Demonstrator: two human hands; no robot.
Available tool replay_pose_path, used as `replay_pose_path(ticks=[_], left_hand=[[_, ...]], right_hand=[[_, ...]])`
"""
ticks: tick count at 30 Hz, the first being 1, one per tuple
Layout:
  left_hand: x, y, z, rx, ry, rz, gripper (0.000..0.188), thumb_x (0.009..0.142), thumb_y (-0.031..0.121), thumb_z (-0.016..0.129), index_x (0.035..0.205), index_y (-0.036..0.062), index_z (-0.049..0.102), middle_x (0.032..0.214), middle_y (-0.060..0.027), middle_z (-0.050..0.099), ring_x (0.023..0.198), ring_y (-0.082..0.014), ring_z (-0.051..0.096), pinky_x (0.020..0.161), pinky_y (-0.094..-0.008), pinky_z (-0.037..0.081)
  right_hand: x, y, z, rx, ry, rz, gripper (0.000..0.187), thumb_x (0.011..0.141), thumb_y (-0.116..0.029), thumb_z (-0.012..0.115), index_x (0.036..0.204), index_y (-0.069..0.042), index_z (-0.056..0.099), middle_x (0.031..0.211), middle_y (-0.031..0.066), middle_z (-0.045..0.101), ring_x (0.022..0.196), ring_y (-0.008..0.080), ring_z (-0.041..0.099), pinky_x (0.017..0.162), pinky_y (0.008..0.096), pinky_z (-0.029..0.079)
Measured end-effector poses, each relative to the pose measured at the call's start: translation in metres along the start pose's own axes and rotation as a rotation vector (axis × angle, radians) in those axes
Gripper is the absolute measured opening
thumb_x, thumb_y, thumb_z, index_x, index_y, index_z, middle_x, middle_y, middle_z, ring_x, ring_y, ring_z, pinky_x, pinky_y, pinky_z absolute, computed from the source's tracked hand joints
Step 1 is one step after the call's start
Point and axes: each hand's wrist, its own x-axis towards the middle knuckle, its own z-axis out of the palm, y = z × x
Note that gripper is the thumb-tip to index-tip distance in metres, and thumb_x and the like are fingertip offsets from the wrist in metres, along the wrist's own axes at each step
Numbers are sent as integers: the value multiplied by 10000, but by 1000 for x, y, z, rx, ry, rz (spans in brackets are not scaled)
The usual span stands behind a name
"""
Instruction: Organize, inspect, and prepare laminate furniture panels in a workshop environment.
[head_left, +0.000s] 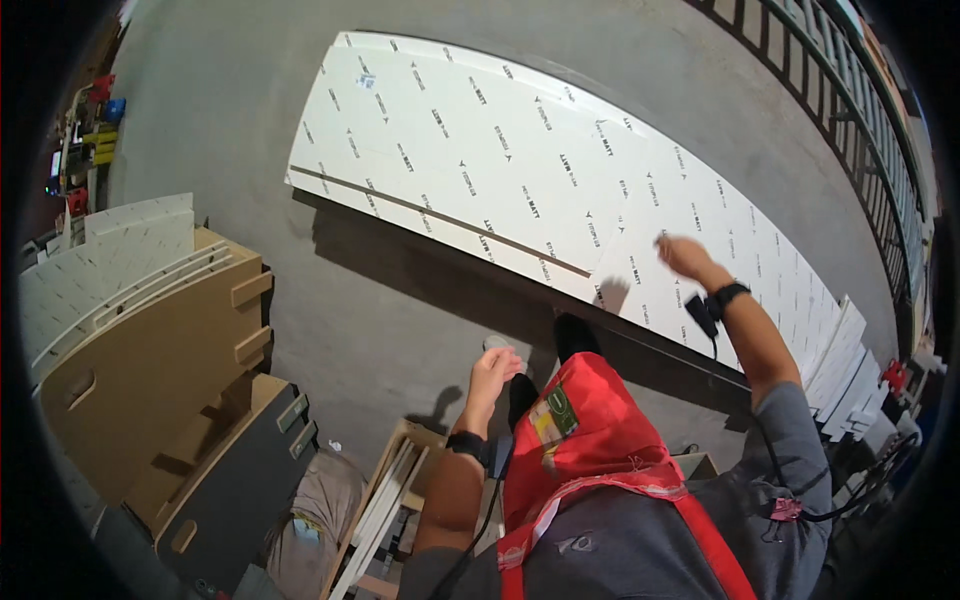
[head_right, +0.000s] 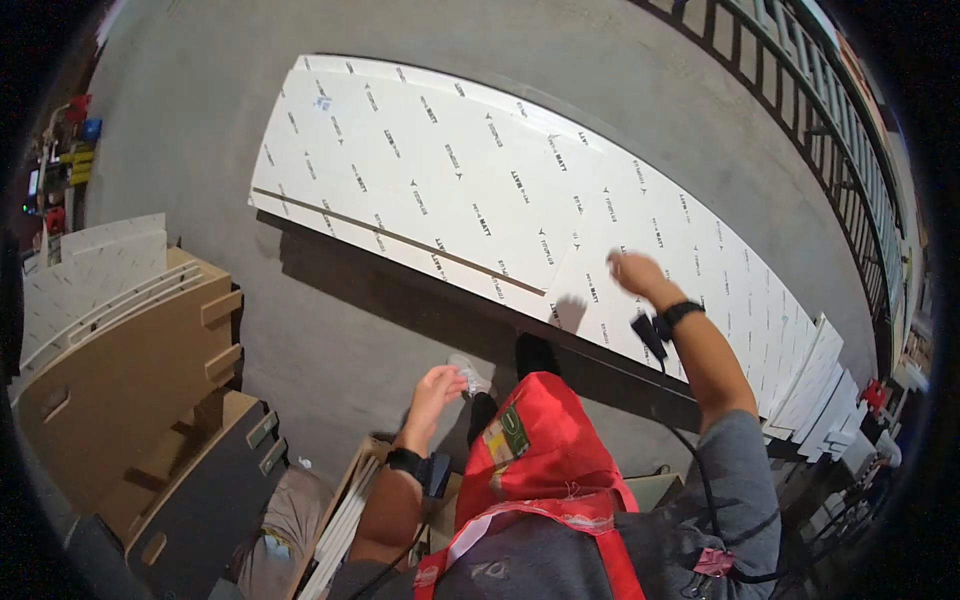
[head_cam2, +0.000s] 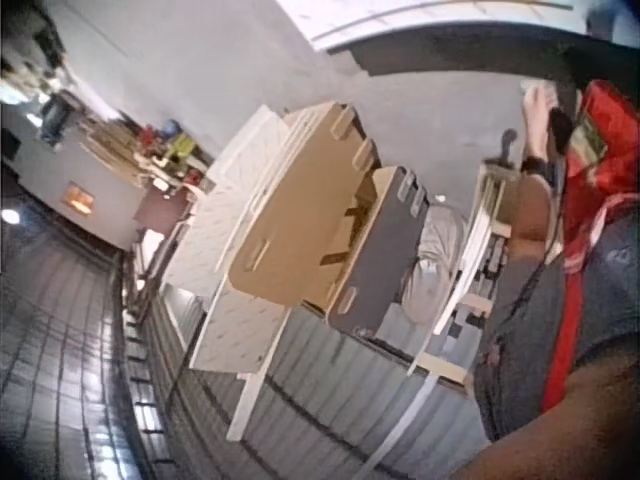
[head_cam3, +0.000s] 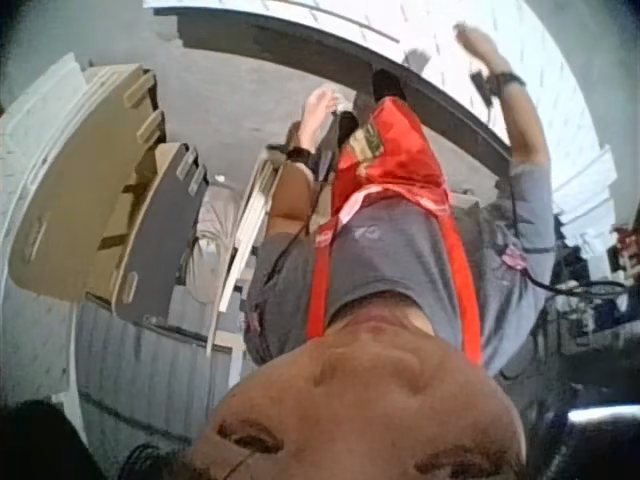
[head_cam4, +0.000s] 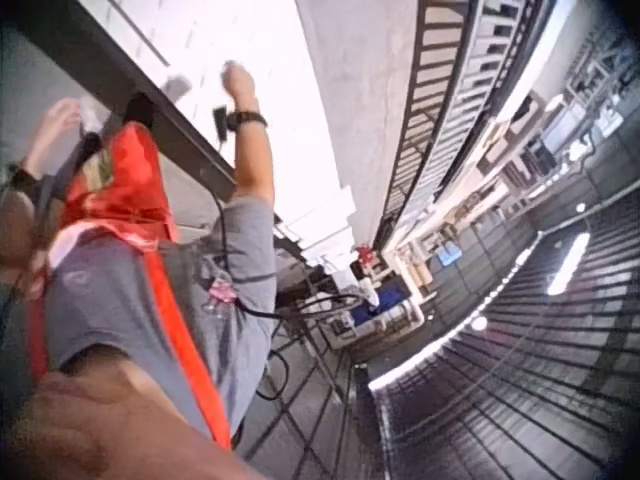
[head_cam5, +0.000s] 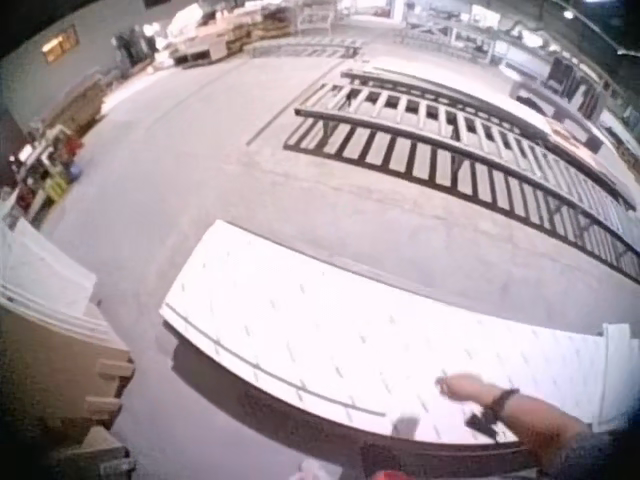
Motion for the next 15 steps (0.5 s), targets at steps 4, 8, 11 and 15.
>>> replay_pose_path(ticks=[4, 8, 11, 15], left_hand=[[67, -3, 12, -55, 64, -49, 312, 947, 262, 475, 1124, 18, 557, 998, -107, 637, 888, -165, 626, 754, -268, 489], [118, -3, 20, -189, 108, -74, 384, 954, 309, 471, 1179, -1, 499, 1090, -144, 596, 989, -206, 596, 841, -321, 481], [153, -11, 19, -223, 82, -124, 512, 945, 367, 478, 1258, -32, 412, 1195, -174, 530, 1100, -248, 539, 902, -363, 455], [182, -19, 32, -328, 104, -123, 696, 897, 467, 522, 1336, -23, 295, 1319, -197, 411, 1232, -289, 417, 981, -414, 388]], right_hand=[[114, 35, -20, 97, 298, 53, 414, 855, -223, 555, 1227, -58, 476, 1162, 192, 567, 1081, 362, 529, 929, 419, 415], [198, 41, -49, 19, 523, -76, 556, 869, -238, 568, 1343, -56, 344, 1294, 221, 462, 1176, 362, 463, 1000, 390, 360], [229, 27, -67, -40, 601, -115, 519, 873, -279, 558, 1312, -53, 398, 1267, 212, 490, 1149, 352, 492, 976, 387, 384], [233, 1, -68, 23, 521, 110, 486, 848, -416, 547, 1178, -59, 532, 1162, 179, 557, 1071, 341, 542, 909, 400, 428]])
